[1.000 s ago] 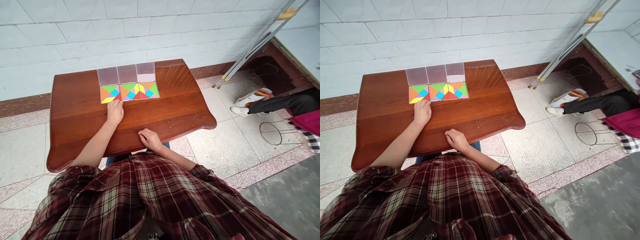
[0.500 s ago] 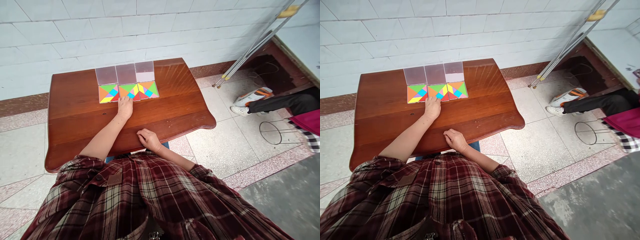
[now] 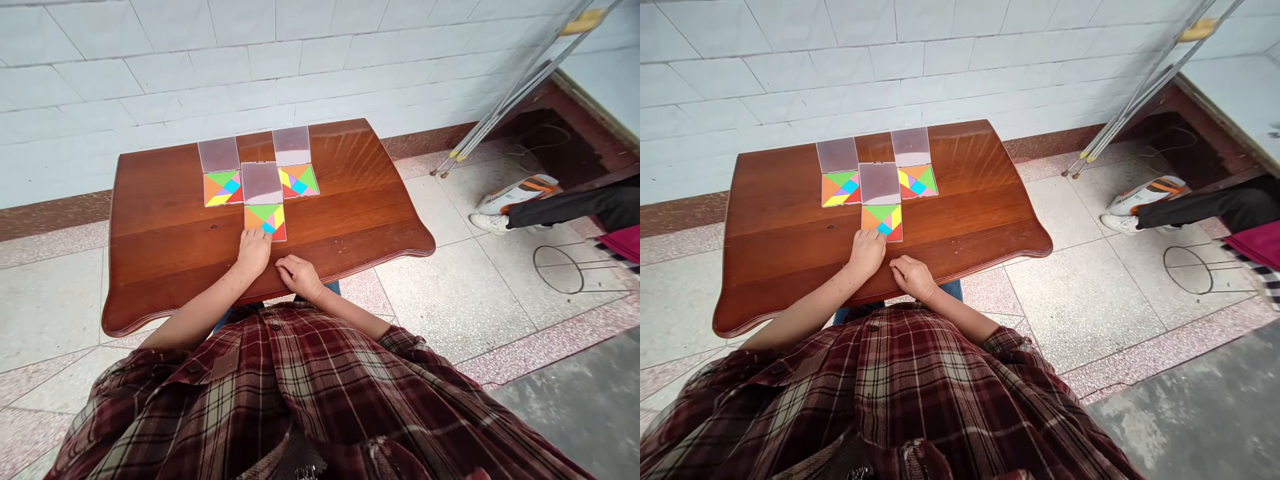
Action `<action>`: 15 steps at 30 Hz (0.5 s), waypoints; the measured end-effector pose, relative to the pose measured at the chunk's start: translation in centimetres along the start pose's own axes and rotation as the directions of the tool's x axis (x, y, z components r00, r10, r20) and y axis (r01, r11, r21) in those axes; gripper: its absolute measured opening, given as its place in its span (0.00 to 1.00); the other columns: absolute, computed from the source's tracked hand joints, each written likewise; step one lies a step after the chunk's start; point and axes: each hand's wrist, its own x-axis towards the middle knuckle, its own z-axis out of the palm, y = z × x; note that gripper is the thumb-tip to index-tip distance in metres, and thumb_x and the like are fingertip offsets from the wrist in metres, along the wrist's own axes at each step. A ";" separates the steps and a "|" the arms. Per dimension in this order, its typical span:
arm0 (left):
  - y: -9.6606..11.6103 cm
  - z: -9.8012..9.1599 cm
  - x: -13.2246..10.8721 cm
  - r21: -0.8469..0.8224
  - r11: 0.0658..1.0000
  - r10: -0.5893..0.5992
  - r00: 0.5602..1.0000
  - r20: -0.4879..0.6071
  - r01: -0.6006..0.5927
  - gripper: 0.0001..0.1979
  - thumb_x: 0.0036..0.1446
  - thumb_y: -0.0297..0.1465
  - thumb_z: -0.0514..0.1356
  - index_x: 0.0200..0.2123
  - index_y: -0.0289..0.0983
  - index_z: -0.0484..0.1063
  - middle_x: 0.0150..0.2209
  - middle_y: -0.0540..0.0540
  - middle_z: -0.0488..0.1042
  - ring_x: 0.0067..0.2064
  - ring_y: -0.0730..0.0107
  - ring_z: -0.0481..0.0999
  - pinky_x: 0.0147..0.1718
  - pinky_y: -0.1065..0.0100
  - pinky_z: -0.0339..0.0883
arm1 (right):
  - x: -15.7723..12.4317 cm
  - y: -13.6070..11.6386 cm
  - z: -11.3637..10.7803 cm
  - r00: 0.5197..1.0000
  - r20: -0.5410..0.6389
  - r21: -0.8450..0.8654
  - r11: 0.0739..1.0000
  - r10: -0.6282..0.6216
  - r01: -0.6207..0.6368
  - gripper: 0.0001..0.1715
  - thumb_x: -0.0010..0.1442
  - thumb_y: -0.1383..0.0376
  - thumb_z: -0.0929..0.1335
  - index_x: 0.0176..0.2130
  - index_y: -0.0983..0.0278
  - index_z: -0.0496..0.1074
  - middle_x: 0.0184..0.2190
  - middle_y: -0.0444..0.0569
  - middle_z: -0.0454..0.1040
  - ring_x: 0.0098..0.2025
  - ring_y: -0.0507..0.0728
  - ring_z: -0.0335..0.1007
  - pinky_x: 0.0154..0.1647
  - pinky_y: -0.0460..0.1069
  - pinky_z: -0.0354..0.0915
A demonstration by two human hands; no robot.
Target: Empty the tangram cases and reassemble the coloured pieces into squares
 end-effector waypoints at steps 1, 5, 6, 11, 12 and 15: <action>0.1 -0.1 -1.2 0.012 1.000 0.013 1.000 -0.001 -0.013 0.18 0.63 0.26 0.46 0.38 0.30 0.77 0.37 0.33 0.75 0.45 0.50 0.73 0.46 0.54 0.62 | 0.0 0.0 0.0 1.000 -0.006 0.003 1.000 0.000 0.000 0.12 0.66 0.67 0.60 0.41 0.61 0.73 0.37 0.50 0.76 0.39 0.55 0.72 0.44 0.49 0.68; 0.1 -0.3 -5.4 0.044 0.998 0.041 0.999 -0.019 -0.040 0.17 0.64 0.29 0.48 0.36 0.32 0.77 0.35 0.36 0.75 0.41 0.53 0.73 0.43 0.56 0.63 | 0.1 0.0 0.0 1.000 -0.015 0.020 1.000 0.011 -0.011 0.13 0.66 0.67 0.61 0.40 0.61 0.74 0.37 0.50 0.76 0.39 0.54 0.72 0.43 0.48 0.68; 0.1 -0.3 -6.3 0.053 0.998 0.040 0.999 -0.023 -0.039 0.17 0.64 0.29 0.48 0.36 0.32 0.77 0.34 0.36 0.75 0.40 0.54 0.73 0.42 0.56 0.63 | 0.1 0.0 0.0 1.000 -0.010 0.024 1.000 0.018 -0.018 0.12 0.66 0.67 0.61 0.40 0.61 0.74 0.37 0.49 0.76 0.40 0.54 0.72 0.44 0.48 0.68; -0.7 -0.8 -10.3 0.041 0.997 -0.061 0.998 0.003 0.061 0.19 0.65 0.32 0.46 0.35 0.35 0.77 0.34 0.35 0.75 0.40 0.52 0.74 0.42 0.54 0.64 | 0.1 0.0 0.0 1.000 -0.001 0.033 0.999 0.031 -0.031 0.12 0.65 0.67 0.61 0.41 0.60 0.74 0.37 0.50 0.76 0.41 0.55 0.73 0.45 0.49 0.68; -1.1 -1.0 -10.8 0.037 0.995 -0.092 0.996 0.013 0.092 0.20 0.65 0.32 0.45 0.36 0.35 0.77 0.35 0.34 0.75 0.41 0.50 0.74 0.42 0.53 0.64 | 0.1 0.0 0.0 1.000 -0.001 0.035 0.999 0.031 -0.031 0.12 0.65 0.67 0.62 0.41 0.60 0.74 0.37 0.50 0.77 0.41 0.55 0.73 0.45 0.49 0.68; -2.8 -1.4 -11.7 0.030 0.976 -0.216 0.976 0.019 0.215 0.22 0.65 0.34 0.43 0.36 0.37 0.77 0.36 0.33 0.75 0.42 0.47 0.74 0.42 0.51 0.63 | 0.2 0.1 0.0 0.999 0.005 0.047 0.998 0.041 -0.041 0.12 0.65 0.67 0.62 0.40 0.60 0.74 0.38 0.50 0.77 0.41 0.56 0.74 0.46 0.50 0.69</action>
